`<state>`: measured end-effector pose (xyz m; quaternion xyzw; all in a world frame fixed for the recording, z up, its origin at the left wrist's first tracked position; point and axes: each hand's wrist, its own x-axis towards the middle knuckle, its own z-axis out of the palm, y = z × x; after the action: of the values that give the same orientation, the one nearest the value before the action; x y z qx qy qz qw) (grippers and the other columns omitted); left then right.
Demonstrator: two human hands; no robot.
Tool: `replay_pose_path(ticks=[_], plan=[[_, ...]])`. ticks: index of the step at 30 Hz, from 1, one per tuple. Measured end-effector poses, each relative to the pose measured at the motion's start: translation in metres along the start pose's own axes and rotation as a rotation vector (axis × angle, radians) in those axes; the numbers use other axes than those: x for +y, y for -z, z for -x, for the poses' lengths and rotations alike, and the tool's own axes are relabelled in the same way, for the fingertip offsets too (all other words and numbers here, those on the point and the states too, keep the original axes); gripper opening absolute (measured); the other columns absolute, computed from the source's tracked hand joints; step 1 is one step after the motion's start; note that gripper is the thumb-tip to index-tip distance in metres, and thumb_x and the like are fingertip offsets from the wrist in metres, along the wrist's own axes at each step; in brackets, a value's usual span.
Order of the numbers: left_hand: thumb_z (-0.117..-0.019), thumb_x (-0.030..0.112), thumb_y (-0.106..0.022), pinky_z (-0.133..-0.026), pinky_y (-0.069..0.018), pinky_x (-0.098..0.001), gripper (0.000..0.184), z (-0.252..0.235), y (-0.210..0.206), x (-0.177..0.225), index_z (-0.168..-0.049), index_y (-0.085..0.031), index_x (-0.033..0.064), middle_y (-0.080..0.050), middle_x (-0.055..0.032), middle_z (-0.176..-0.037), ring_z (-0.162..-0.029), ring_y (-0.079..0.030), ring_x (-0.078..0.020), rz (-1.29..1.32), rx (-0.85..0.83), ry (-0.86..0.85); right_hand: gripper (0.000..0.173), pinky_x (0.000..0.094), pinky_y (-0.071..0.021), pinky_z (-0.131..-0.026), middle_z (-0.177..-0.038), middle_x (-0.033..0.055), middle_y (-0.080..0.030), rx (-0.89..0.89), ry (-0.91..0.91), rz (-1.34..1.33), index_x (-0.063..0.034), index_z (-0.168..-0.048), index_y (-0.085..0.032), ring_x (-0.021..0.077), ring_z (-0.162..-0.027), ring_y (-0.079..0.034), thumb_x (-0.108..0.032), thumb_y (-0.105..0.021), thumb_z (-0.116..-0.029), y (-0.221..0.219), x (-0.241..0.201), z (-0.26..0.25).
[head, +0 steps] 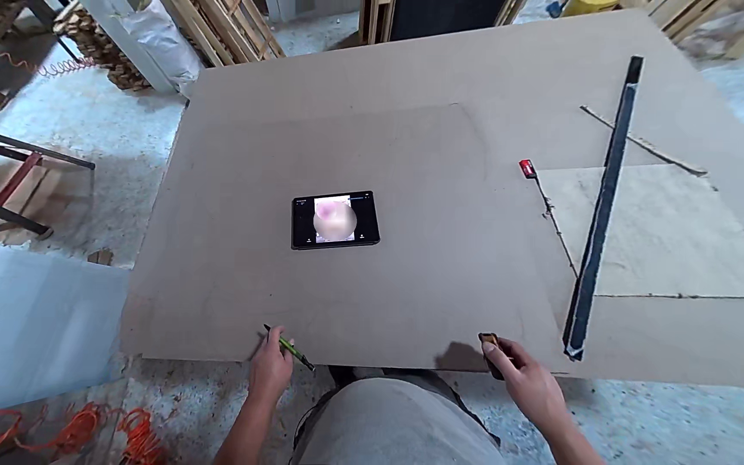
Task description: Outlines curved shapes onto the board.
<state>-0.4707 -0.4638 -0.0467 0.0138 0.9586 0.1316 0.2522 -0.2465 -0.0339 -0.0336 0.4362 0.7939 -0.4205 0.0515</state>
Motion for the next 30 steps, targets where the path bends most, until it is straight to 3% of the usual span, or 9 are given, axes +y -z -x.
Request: replay_pose_path(ticks=[6,8,14,19,22,24,26,27,30], plan=[[-0.1023,0.041,-0.059,-0.090,-0.0588,-0.0492,0.045,-0.004,-0.002,-0.003,-0.141,-0.057,0.0180,-0.072,-0.0094,-0.117,-0.098,-0.073,-0.0257,0.013,-0.005,-0.035,0.067,0.0467,-0.0604,-0.077,-0.101,0.0029,-0.074,0.051,0.076,-0.041,-0.0179,-0.129,-0.067,0.0174,-0.086,-0.072,-0.071,-0.054,-0.0901,0.008,-0.033,-0.004],[-0.1019,0.039,-0.061,-0.092,-0.0587,-0.0485,0.046,0.001,-0.001,-0.005,-0.141,-0.057,0.0159,-0.071,-0.0102,-0.121,-0.100,-0.073,-0.0260,0.067,0.027,-0.031,0.065,0.0445,-0.0612,-0.076,-0.102,0.0014,-0.074,0.036,0.080,-0.036,-0.0186,-0.129,-0.068,0.0158,-0.085,-0.072,-0.070,-0.055,-0.0905,0.008,-0.032,-0.006],[-0.1003,0.036,-0.065,-0.084,-0.0604,-0.0487,0.045,0.018,-0.014,-0.020,-0.138,-0.059,0.0121,-0.072,-0.0126,-0.117,-0.089,-0.073,-0.0264,0.128,0.108,-0.026,0.063,0.0451,-0.0605,-0.078,-0.103,0.0013,-0.074,-0.003,0.073,-0.019,-0.0198,-0.128,-0.069,0.0158,-0.087,-0.072,-0.069,-0.056,-0.0907,0.007,-0.034,-0.022],[-0.1002,0.040,-0.065,-0.089,-0.0594,-0.0476,0.046,0.024,-0.016,-0.027,-0.138,-0.059,0.0131,-0.070,-0.0110,-0.120,-0.095,-0.073,-0.0240,0.188,0.083,0.027,0.054,0.0410,-0.0539,-0.063,-0.088,0.0056,-0.071,-0.087,0.061,-0.210,-0.0143,-0.118,-0.073,0.0189,-0.070,-0.065,-0.059,-0.047,-0.1019,0.011,-0.037,-0.029],[-0.0999,0.039,-0.065,-0.093,-0.0589,-0.0469,0.046,0.018,-0.006,-0.030,-0.137,-0.059,0.0129,-0.071,-0.0078,-0.124,-0.103,-0.072,-0.0221,0.286,0.132,0.063,0.057,0.0388,-0.0550,-0.063,-0.089,0.0050,-0.071,-0.133,0.067,-0.257,-0.0148,-0.118,-0.072,0.0183,-0.071,-0.066,-0.063,-0.048,-0.0989,0.010,-0.043,-0.040],[-0.0997,0.037,-0.066,-0.091,-0.0593,-0.0467,0.045,0.015,-0.008,-0.035,-0.136,-0.059,0.0118,-0.071,-0.0078,-0.123,-0.099,-0.073,-0.0216,0.331,0.139,0.068,0.056,0.0396,-0.0554,-0.066,-0.094,0.0044,-0.072,-0.137,0.063,-0.199,-0.0158,-0.122,-0.071,0.0177,-0.076,-0.067,-0.063,-0.051,-0.0981,0.008,-0.047,-0.043],[-0.0999,0.037,-0.066,-0.091,-0.0596,-0.0448,0.045,0.016,-0.011,-0.039,-0.136,-0.059,0.0118,-0.071,-0.0069,-0.122,-0.100,-0.073,-0.0200,0.354,0.121,0.069,0.057,0.0466,-0.0583,-0.078,-0.104,0.0054,-0.074,-0.137,0.053,-0.062,-0.0173,-0.127,-0.069,0.0203,-0.090,-0.071,-0.063,-0.055,-0.0966,0.003,-0.045,-0.047],[-0.0997,0.036,-0.067,-0.092,-0.0602,-0.0434,0.045,0.016,-0.012,-0.040,-0.136,-0.059,0.0120,-0.072,-0.0059,-0.122,-0.100,-0.073,-0.0185,0.356,0.116,0.065,0.059,0.0512,-0.0583,-0.086,-0.111,0.0061,-0.074,-0.128,0.041,0.019,-0.0182,-0.130,-0.068,0.0224,-0.098,-0.071,-0.064,-0.057,-0.0946,-0.002,-0.042,-0.052],[-0.0995,0.035,-0.067,-0.089,-0.0604,-0.0433,0.044,0.005,-0.016,-0.037,-0.136,-0.059,0.0114,-0.072,-0.0068,-0.120,-0.096,-0.073,-0.0188,0.343,0.105,-0.011,0.070,0.0615,-0.0528,-0.094,-0.126,0.0142,-0.068,-0.038,0.037,0.228,-0.0142,-0.132,-0.067,0.0331,-0.112,-0.067,-0.067,-0.069,-0.0867,-0.023,-0.034,-0.070]])
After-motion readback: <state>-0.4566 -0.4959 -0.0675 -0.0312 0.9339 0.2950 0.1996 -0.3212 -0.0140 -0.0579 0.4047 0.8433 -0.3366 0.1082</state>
